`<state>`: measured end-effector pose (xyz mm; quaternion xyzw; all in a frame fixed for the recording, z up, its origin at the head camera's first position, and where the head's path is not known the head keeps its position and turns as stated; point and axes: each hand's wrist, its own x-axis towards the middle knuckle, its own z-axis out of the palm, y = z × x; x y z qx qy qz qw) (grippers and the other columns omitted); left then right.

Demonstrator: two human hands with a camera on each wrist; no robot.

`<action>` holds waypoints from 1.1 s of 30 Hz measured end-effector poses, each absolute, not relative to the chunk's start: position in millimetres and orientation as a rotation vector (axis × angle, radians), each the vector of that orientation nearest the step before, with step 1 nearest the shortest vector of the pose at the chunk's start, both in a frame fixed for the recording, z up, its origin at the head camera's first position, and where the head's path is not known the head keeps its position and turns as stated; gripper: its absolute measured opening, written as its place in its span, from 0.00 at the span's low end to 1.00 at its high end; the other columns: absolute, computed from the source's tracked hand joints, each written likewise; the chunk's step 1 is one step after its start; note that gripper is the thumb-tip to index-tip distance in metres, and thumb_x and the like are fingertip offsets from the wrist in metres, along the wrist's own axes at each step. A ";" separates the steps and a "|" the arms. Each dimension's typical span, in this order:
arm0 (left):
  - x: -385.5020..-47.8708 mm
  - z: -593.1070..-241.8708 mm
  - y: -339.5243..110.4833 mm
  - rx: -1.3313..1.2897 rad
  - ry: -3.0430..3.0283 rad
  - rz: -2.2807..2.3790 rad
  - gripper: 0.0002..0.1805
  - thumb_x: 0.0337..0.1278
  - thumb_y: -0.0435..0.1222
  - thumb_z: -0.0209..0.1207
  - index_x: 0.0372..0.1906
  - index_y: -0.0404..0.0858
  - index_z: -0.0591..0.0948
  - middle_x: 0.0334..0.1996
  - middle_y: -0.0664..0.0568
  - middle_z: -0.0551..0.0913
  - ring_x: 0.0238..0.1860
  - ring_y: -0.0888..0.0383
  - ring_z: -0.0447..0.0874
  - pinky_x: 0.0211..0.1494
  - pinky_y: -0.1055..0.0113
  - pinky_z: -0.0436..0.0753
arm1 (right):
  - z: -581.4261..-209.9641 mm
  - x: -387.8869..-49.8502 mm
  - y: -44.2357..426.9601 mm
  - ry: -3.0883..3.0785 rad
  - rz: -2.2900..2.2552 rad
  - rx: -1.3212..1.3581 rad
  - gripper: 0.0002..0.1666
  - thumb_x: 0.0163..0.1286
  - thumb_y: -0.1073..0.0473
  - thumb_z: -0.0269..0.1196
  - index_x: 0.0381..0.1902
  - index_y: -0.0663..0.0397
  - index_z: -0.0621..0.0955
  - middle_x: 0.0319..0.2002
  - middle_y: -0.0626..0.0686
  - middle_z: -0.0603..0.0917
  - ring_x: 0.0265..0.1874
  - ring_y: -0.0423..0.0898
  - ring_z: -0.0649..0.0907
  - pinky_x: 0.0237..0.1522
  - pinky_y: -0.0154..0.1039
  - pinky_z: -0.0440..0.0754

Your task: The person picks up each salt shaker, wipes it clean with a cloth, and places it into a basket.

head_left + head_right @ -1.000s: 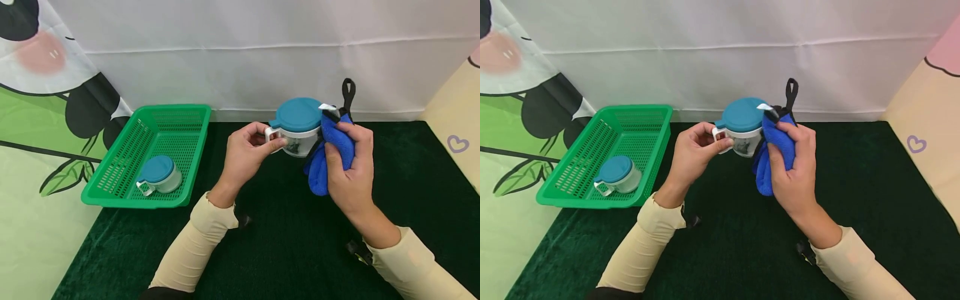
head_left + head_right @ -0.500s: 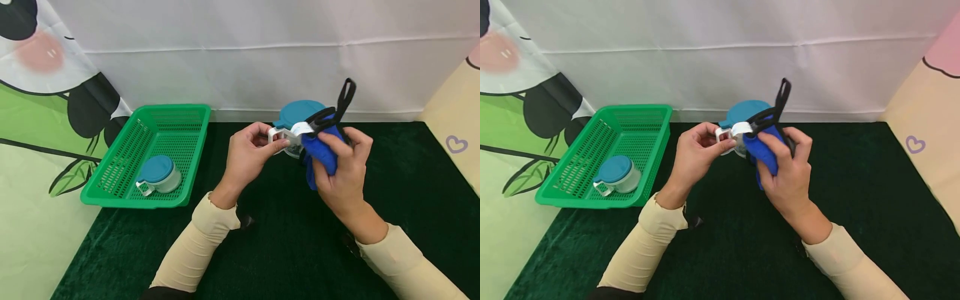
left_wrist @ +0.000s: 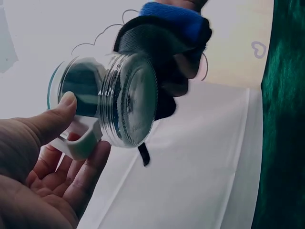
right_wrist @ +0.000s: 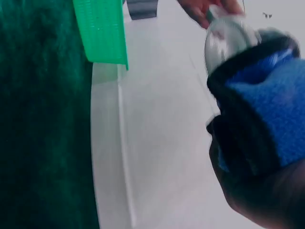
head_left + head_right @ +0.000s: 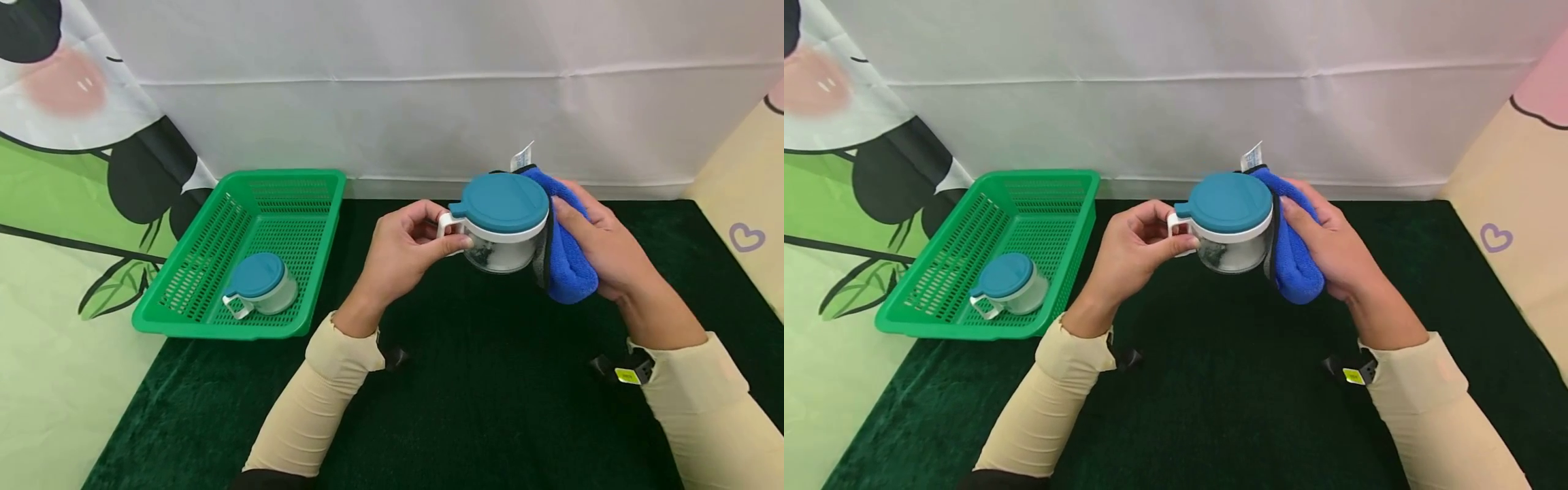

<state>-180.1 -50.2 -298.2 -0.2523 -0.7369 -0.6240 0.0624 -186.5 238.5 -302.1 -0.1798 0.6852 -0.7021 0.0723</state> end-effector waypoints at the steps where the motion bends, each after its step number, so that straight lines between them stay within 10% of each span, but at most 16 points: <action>1: -180.0 -297.8 -50.3 -0.782 -2.231 -1.880 0.10 0.58 0.29 0.73 0.39 0.33 0.82 0.35 0.48 0.84 0.32 0.54 0.81 0.39 0.63 0.86 | -304.4 -189.2 242.6 2.029 -2.052 -0.535 0.27 0.86 0.49 0.46 0.78 0.41 0.64 0.65 0.54 0.67 0.60 0.52 0.69 0.49 0.40 0.81; 15: -181.3 -284.5 -58.8 -0.858 -2.186 -1.879 0.09 0.59 0.27 0.71 0.39 0.32 0.81 0.35 0.47 0.85 0.33 0.53 0.84 0.40 0.60 0.87 | -342.3 -188.2 246.8 2.037 -1.593 -0.482 0.26 0.86 0.48 0.47 0.77 0.40 0.63 0.66 0.63 0.68 0.59 0.63 0.73 0.53 0.54 0.80; 33: -201.8 -255.9 -152.4 -0.104 -2.083 -1.712 0.13 0.54 0.35 0.77 0.39 0.35 0.86 0.38 0.47 0.89 0.37 0.55 0.89 0.47 0.67 0.87 | -343.1 -201.9 292.4 2.083 -1.530 -0.405 0.25 0.86 0.48 0.46 0.76 0.40 0.64 0.66 0.64 0.64 0.54 0.64 0.73 0.46 0.54 0.81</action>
